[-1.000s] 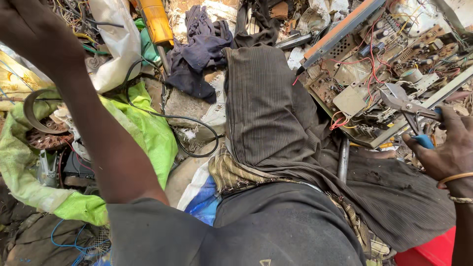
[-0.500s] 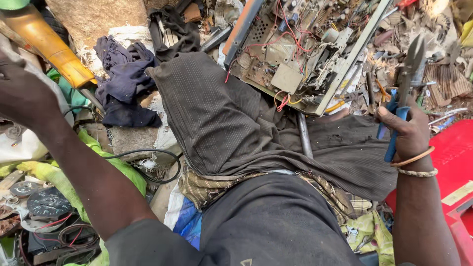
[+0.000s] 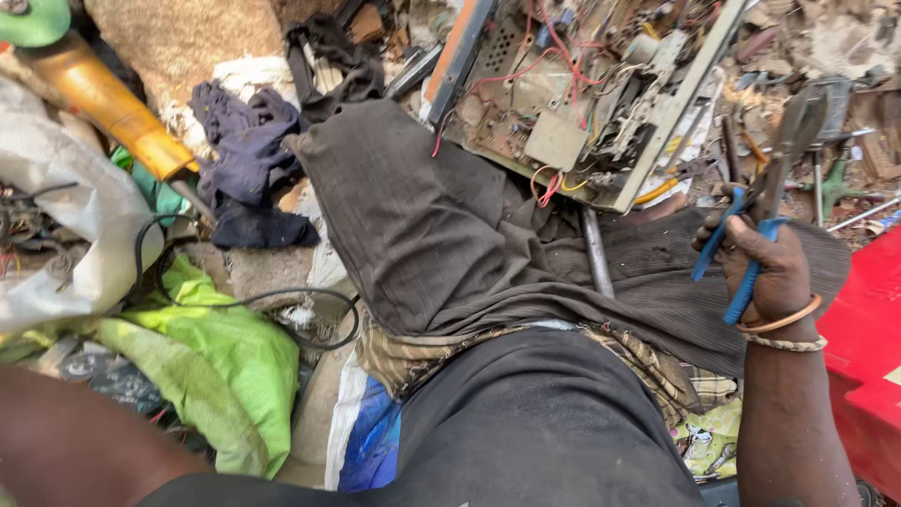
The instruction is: The person sits on the ground and uses pliers and a screwdriver to strip wires and adjust components inside an open electronic device. They repeatedly cut and pull wires from the circuit board and transformer area.
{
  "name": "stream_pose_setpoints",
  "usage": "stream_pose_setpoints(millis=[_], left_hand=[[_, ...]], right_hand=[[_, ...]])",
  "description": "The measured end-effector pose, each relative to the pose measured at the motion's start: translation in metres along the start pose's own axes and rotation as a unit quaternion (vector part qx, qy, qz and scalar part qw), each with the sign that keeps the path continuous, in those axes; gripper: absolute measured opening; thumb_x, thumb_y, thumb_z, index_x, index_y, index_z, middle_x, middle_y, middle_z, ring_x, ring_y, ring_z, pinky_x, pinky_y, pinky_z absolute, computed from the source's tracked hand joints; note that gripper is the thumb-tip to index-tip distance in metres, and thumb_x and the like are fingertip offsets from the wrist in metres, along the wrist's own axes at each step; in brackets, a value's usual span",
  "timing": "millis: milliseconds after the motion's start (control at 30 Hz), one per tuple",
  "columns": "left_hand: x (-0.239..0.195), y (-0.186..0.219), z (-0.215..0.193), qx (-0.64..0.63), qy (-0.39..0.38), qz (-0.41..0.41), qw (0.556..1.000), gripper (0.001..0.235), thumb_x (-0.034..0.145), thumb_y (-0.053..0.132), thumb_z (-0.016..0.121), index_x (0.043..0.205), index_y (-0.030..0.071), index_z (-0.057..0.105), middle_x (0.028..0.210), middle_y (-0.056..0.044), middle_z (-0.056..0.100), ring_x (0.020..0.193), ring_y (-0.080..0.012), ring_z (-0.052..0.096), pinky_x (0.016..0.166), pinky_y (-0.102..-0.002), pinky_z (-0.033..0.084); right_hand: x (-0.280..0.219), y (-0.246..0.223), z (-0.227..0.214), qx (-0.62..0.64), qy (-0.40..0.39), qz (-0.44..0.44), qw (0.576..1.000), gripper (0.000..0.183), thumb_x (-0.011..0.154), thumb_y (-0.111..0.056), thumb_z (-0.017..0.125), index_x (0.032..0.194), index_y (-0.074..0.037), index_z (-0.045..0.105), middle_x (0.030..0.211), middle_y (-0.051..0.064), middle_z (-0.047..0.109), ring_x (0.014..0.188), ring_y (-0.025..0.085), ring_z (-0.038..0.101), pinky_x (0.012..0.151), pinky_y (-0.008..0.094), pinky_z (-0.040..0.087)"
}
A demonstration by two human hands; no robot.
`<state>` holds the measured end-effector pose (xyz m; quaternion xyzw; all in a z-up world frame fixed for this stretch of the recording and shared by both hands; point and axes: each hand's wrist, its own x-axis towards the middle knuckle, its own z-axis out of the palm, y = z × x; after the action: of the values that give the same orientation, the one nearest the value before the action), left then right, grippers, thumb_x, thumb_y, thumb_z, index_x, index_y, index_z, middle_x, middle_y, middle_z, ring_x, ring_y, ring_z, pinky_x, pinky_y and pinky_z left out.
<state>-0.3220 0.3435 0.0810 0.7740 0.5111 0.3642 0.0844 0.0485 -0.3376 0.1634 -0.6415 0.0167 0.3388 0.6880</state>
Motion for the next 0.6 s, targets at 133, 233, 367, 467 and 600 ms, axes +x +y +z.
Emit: stream_pose_setpoints(millis=[133, 233, 367, 467, 600], left_hand=[[-0.017, -0.042, -0.067, 0.053, -0.007, 0.008, 0.999, 0.010, 0.100, 0.016, 0.076, 0.100, 0.006, 0.074, 0.093, -0.007, 0.075, 0.082, -0.0227, 0.074, 0.074, -0.037, 0.059], [-0.038, -0.039, -0.074, 0.094, 0.005, 0.030, 0.995, 0.009, 0.098, 0.015, 0.079, 0.098, 0.007, 0.074, 0.092, -0.006, 0.074, 0.081, -0.0230, 0.073, 0.074, -0.037, 0.058], [-0.083, -0.011, -0.081, 0.066, -0.110, -0.136, 0.982, 0.011, 0.093, 0.019, 0.079, 0.095, 0.008, 0.078, 0.091, -0.009, 0.078, 0.078, -0.0248, 0.073, 0.075, -0.041, 0.057], [-0.093, 0.042, -0.085, 0.066, -0.088, -0.096, 0.989, 0.012, 0.095, 0.016, 0.078, 0.098, 0.005, 0.079, 0.089, -0.013, 0.077, 0.079, -0.0281, 0.072, 0.073, -0.043, 0.055], [-0.122, 0.175, -0.063, -0.116, -0.068, 0.059, 0.989, 0.013, 0.107, 0.016, 0.075, 0.104, 0.003, 0.074, 0.099, -0.010, 0.078, 0.089, -0.0232, 0.075, 0.082, -0.037, 0.059]], right_hand=[[-0.012, 0.005, 0.009, 0.089, -0.051, 0.033, 0.994, 0.045, 0.106, -0.025, 0.066, 0.141, -0.005, 0.046, 0.128, 0.019, 0.062, 0.121, 0.033, 0.060, 0.114, 0.055, 0.046], [-0.015, 0.009, -0.001, 0.034, -0.067, 0.021, 0.997, 0.069, 0.097, -0.041, 0.069, 0.154, -0.011, 0.044, 0.135, 0.022, 0.059, 0.131, 0.037, 0.058, 0.121, 0.056, 0.040], [-0.025, 0.021, -0.017, 0.150, -0.044, 0.070, 0.985, 0.072, 0.104, -0.039, 0.070, 0.158, -0.001, 0.039, 0.138, 0.028, 0.049, 0.128, 0.040, 0.049, 0.128, 0.061, 0.034], [-0.022, 0.018, -0.004, 0.151, -0.057, 0.057, 0.985, 0.081, 0.096, -0.033, 0.070, 0.163, -0.005, 0.035, 0.146, 0.027, 0.048, 0.137, 0.039, 0.047, 0.130, 0.061, 0.032], [-0.017, 0.012, 0.021, 0.139, -0.052, 0.078, 0.986, 0.096, 0.085, -0.004, 0.065, 0.172, -0.014, 0.025, 0.155, 0.027, 0.045, 0.144, 0.046, 0.046, 0.116, 0.068, 0.036]])
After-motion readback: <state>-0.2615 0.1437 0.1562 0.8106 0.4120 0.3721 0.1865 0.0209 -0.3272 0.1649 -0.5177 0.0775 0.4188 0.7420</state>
